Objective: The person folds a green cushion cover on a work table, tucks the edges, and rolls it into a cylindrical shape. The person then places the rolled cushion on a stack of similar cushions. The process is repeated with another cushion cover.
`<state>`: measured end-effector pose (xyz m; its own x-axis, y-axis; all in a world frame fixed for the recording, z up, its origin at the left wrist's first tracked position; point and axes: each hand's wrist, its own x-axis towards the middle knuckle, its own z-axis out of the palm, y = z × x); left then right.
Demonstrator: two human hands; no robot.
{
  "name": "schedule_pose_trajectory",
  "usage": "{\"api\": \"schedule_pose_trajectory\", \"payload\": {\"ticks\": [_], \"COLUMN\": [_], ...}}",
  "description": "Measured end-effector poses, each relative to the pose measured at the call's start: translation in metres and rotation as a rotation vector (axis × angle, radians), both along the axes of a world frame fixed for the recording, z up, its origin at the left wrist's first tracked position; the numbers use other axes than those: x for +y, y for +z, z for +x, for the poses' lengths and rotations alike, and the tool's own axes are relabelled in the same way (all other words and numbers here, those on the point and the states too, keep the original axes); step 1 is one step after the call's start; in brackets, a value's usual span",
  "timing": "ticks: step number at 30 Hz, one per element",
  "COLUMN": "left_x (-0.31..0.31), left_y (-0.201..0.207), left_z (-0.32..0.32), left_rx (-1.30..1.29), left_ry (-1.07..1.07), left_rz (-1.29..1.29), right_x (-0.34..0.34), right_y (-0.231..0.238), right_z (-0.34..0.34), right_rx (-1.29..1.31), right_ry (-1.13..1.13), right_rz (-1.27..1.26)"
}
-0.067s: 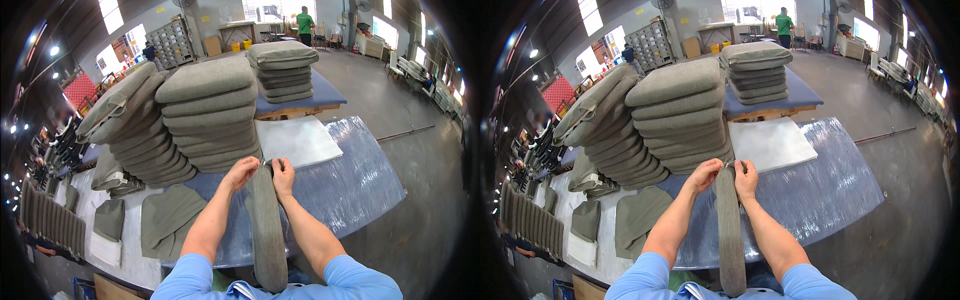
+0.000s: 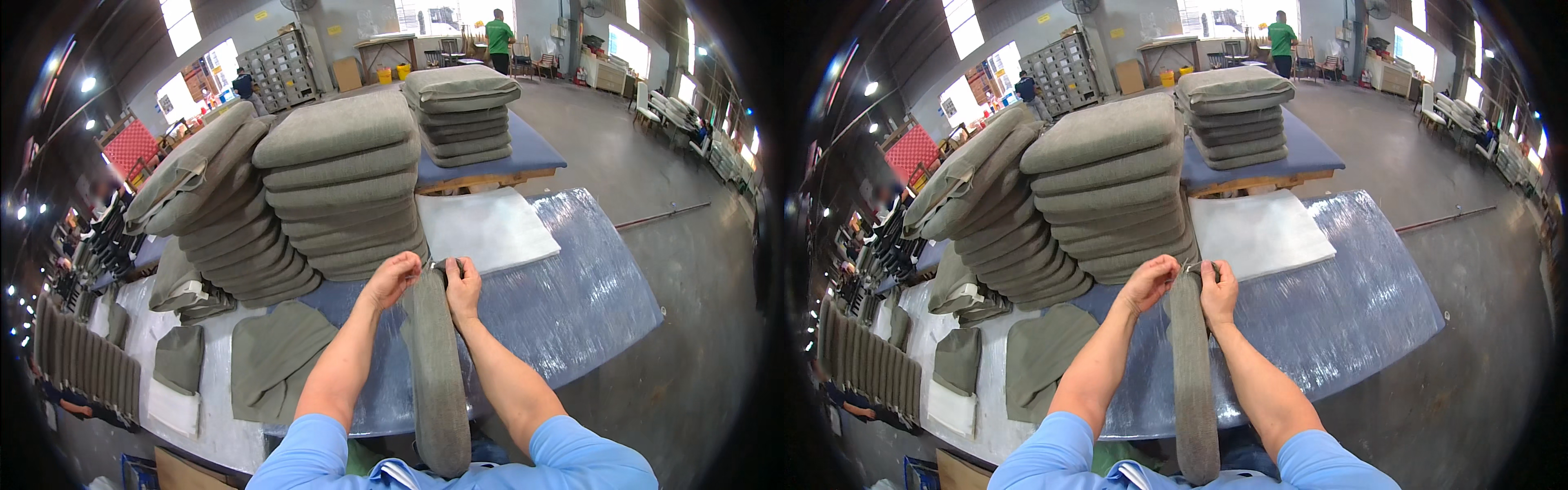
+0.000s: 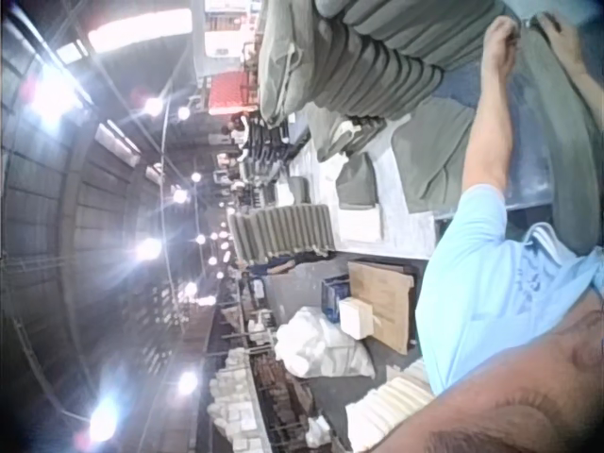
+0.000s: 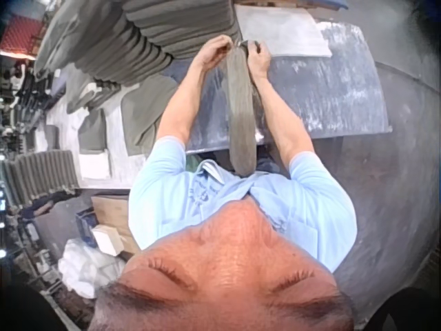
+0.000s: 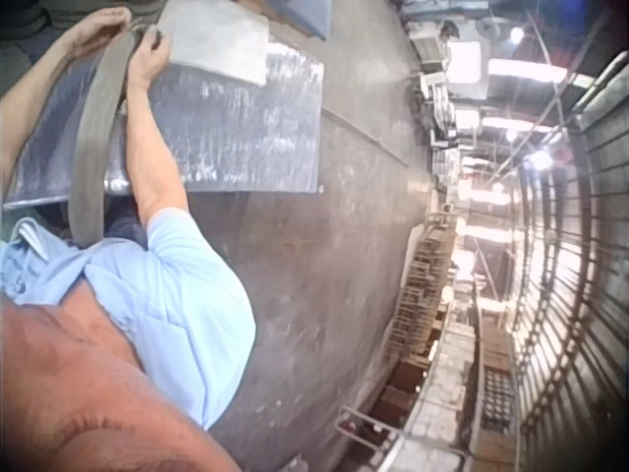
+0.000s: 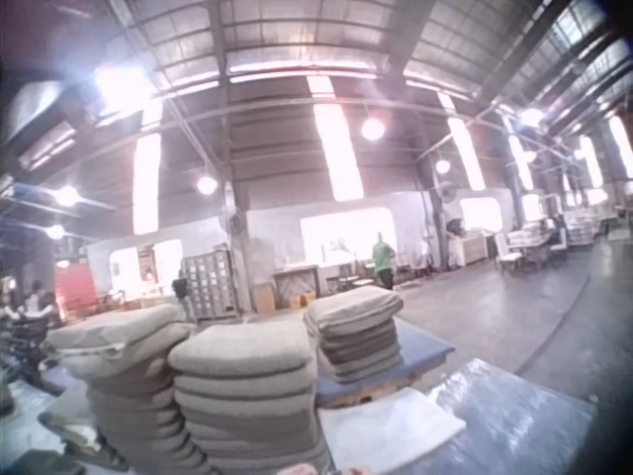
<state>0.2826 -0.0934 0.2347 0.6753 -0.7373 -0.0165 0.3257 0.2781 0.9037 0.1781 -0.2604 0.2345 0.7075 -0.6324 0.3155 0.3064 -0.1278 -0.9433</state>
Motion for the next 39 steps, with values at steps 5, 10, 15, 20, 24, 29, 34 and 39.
{"api": "schedule_pose_trajectory", "payload": {"ticks": [5,10,15,20,24,29,34,39], "left_x": [-0.035,-0.004,-0.006,-0.050,-0.058,-0.074,-0.089,-0.090], "left_y": [0.014,0.012,0.009,0.008,0.009,0.013,0.022,0.018], "left_z": [-0.021,-0.004,-0.008,-0.016,0.008,0.008,0.001,0.011], "left_rx": [0.137,-0.110,-0.156,-0.097,-0.333,-0.487,-0.519,-0.524], "left_ry": [-0.043,-0.015,0.136,0.412,0.867,1.042,1.060,1.038], "left_rz": [0.303,0.243,0.065,0.149,0.482,0.628,0.717,0.737], "right_x": [-0.018,-0.010,-0.007,-0.019,0.003,0.003,0.003,0.003], "right_y": [-0.014,-0.011,-0.017,-0.025,-0.009,-0.005,-0.008,-0.007], "right_z": [-0.006,0.002,0.012,0.008,0.009,0.003,0.000,0.004], "right_rx": [0.002,-0.035,-0.040,0.084,0.194,0.246,0.229,0.192], "right_ry": [-0.001,0.060,0.224,0.532,0.593,0.458,0.371,0.399], "right_rz": [0.042,0.045,0.228,0.460,0.520,0.502,0.498,0.457]}}
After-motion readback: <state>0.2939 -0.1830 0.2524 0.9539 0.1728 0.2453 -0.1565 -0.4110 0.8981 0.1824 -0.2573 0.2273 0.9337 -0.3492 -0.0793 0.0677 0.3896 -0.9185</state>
